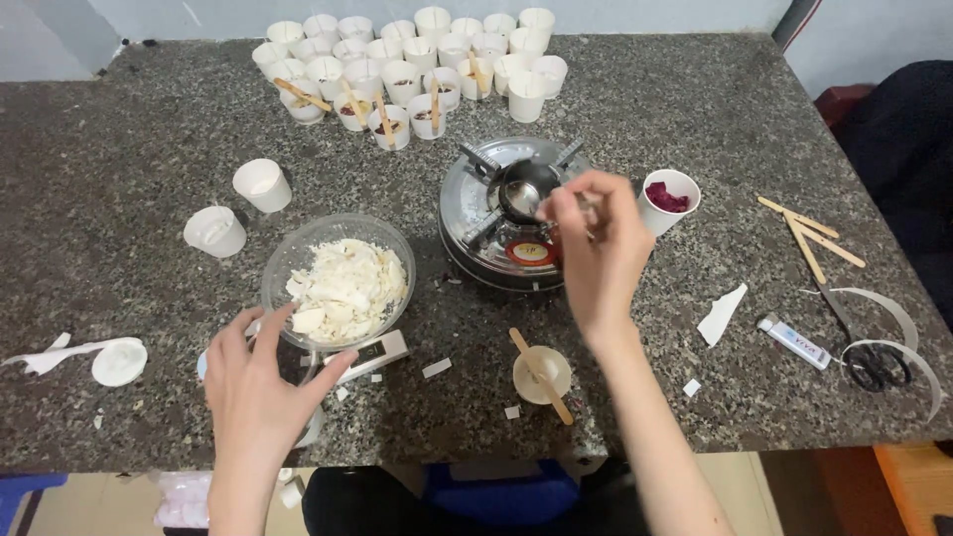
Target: Preparing candle wicks by cutting them to length and melting wax in a small ladle over a portable burner.
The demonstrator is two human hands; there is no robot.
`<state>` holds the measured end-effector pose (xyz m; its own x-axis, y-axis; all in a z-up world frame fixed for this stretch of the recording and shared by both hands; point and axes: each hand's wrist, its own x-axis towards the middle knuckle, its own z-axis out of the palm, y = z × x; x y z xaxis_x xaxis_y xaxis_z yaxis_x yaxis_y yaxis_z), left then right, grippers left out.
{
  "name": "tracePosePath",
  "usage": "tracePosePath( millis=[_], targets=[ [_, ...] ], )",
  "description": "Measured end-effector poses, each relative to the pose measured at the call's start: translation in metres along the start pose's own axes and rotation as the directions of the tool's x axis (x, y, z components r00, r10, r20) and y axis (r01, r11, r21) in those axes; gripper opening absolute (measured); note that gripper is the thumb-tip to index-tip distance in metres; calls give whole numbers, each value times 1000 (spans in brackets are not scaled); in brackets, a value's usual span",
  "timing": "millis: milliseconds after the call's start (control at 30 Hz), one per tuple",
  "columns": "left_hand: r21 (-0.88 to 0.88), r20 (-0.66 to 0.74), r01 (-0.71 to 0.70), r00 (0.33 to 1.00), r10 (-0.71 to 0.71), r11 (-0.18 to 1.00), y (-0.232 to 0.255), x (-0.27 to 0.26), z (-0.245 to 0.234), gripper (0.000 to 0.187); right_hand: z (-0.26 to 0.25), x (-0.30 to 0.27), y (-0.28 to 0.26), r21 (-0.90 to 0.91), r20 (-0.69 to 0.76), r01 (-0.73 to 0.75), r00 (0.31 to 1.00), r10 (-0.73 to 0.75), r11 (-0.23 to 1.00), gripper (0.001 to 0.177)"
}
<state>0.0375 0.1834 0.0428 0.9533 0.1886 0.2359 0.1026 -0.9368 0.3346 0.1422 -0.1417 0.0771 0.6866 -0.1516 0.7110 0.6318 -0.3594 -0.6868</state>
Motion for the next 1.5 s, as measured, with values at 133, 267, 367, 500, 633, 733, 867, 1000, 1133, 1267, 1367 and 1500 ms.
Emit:
tracePosePath(
  millis=[133, 267, 367, 500, 633, 733, 867, 1000, 1133, 1267, 1367, 1500],
  targets=[
    [-92, 66, 80, 995, -74, 993, 8, 6, -10, 82, 29, -25, -38, 76, 40, 112, 993, -115, 991, 27],
    [-115, 13, 23, 1000, -22, 993, 7, 8, -4, 79, 63, -53, -81, 89, 422, -255, 885, 195, 963, 32],
    [-94, -49, -80, 996, 76, 992, 12, 8, 1, 76, 70, -74, -78, -32, 491, -178, 854, 171, 983, 27],
    [-5, -48, -131, 990, 131, 991, 4, 5, 23, 82, 71, -85, -70, -62, 504, -251, 828, 247, 966, 29],
    [-47, -27, -87, 996, 86, 995, 15, 1, 19, 80, 84, -89, -63, -70, 490, -390, 788, 372, 918, 32],
    [-94, 24, -12, 1000, 15, 995, 20, -4, 15, 75, 94, -94, -57, 30, 445, -529, 767, 463, 848, 30],
    [-122, -31, -25, 999, 21, 992, 25, -11, 10, 71, 91, -93, -61, 62, 450, -655, 692, 565, 753, 35],
    [-172, -112, -50, 993, 31, 984, 27, -15, 9, 64, 89, -91, -57, 60, 405, -711, 659, 634, 701, 33],
    [-201, -58, 20, 998, -33, 979, 32, -13, 0, 67, 86, -86, -58, 87, 399, -742, 637, 660, 664, 34],
    [-224, -160, -69, 987, 33, 972, 29, -14, 0, 66, 88, -89, -48, 142, 437, -781, 601, 669, 609, 37],
    [-229, -192, -80, 981, 36, 970, 24, -17, 0, 68, 90, -91, -46, 178, 442, -805, 580, 684, 566, 38],
    [-305, -182, -61, 983, 4, 950, 25, -23, -3, 65, 87, -93, -45, 237, 399, -810, 584, 707, 536, 41]
  ],
)
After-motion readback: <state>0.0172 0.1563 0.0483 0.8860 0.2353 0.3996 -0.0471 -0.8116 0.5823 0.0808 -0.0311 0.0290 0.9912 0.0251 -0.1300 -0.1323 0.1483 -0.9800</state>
